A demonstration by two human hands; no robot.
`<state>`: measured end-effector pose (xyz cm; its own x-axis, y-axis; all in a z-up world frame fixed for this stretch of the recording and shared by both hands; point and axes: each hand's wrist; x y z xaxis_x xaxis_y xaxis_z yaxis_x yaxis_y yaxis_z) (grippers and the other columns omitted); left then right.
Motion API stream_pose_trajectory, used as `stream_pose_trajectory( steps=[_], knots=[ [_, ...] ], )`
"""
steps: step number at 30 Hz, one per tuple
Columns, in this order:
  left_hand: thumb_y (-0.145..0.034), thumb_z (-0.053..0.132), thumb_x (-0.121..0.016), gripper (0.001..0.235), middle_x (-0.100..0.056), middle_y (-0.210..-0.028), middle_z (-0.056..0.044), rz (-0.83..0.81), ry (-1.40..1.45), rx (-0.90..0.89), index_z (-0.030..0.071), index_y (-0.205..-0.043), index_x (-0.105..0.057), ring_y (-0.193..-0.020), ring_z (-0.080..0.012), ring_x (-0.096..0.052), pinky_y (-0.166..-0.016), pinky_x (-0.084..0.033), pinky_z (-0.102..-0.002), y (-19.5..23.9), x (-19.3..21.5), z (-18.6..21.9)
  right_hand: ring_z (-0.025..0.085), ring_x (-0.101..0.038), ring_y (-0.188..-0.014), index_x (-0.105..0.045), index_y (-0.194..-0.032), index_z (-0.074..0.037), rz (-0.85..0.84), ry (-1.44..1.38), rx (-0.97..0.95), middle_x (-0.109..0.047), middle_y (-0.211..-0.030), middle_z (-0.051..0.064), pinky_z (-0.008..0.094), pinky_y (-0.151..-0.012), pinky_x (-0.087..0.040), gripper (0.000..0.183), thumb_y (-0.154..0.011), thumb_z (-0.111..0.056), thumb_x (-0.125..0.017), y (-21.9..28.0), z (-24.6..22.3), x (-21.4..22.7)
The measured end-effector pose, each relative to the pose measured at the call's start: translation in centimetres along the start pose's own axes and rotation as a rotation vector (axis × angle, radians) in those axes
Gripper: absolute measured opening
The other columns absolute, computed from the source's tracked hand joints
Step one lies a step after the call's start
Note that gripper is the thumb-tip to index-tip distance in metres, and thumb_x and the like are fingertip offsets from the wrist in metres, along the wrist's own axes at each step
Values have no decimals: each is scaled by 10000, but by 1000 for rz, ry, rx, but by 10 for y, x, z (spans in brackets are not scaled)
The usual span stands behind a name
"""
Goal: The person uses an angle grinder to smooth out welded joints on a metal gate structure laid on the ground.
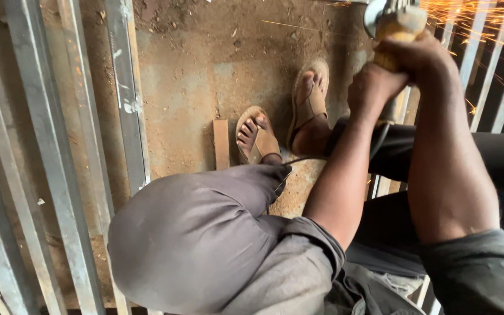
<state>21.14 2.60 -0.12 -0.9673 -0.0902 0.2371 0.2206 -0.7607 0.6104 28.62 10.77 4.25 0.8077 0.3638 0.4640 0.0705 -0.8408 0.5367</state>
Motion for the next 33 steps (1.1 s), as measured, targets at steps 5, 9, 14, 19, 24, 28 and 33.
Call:
stream_pose_trajectory(
  steps=[5,9,14,19,24,28,33],
  knots=[
    [-568,606,-794,756,-804,-1069,-191,39,0,-50,42,-1071,-794,-1024,-311,-786,-873,-625,-401,-7,6,0,192,-723,-880,-673,-1269,-82,40,238,-110,-742,-1077,106,360,-740,-598,563,-817,-370,-843,9,-22,-1],
    [-524,594,-809,790,-797,-1062,-160,-58,0,14,78,-1118,-748,-994,-294,-781,-835,-630,-406,-17,6,10,192,-728,-852,-645,-1223,-58,95,274,-143,-738,-1034,123,331,-704,-603,581,-809,-404,-860,17,-28,0],
    [-559,577,-803,771,-788,-1099,-169,-63,-3,-42,72,-1140,-766,-1027,-290,-773,-860,-616,-408,-23,-11,-5,204,-655,-783,-727,-1208,-78,83,329,-147,-726,-1005,128,370,-618,-502,524,-833,-436,-805,21,-19,3],
    [-557,588,-815,812,-781,-1113,-171,-166,-12,-117,88,-1193,-740,-1037,-293,-769,-852,-627,-415,-50,-22,-8,161,-712,-820,-705,-1175,-56,134,315,-103,-742,-992,104,332,-681,-578,544,-798,-421,-849,5,-9,2],
    [-558,553,-844,839,-778,-1124,-183,53,175,-201,86,-1243,-714,-1046,-309,-762,-863,-618,-429,-40,18,-27,212,-715,-931,-719,-1235,-44,143,375,-32,-746,-1090,132,380,-766,-571,581,-796,-387,-880,24,-13,-23],
    [-559,525,-868,865,-775,-1133,-193,217,309,-398,84,-1282,-693,-1053,-323,-756,-871,-611,-441,-23,50,-11,171,-723,-1049,-599,-1405,-114,163,259,172,-727,-1207,84,366,-858,-586,766,-748,-393,-878,17,-41,-39],
    [-596,476,-904,822,-775,-1119,-209,332,334,-251,59,-1266,-672,-1060,-351,-755,-877,-615,-457,-33,102,0,321,-694,-1111,-374,-1495,40,8,526,443,-650,-1276,252,445,-888,-618,1013,-810,-412,-970,-32,-102,-79]
  ],
)
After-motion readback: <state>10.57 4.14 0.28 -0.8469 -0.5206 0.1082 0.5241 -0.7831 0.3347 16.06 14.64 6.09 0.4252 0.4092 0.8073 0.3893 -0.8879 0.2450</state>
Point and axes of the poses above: each hand's wrist, its own y-axis away from the middle knuckle, its own x-axis out of the back of the hand, z = x × y
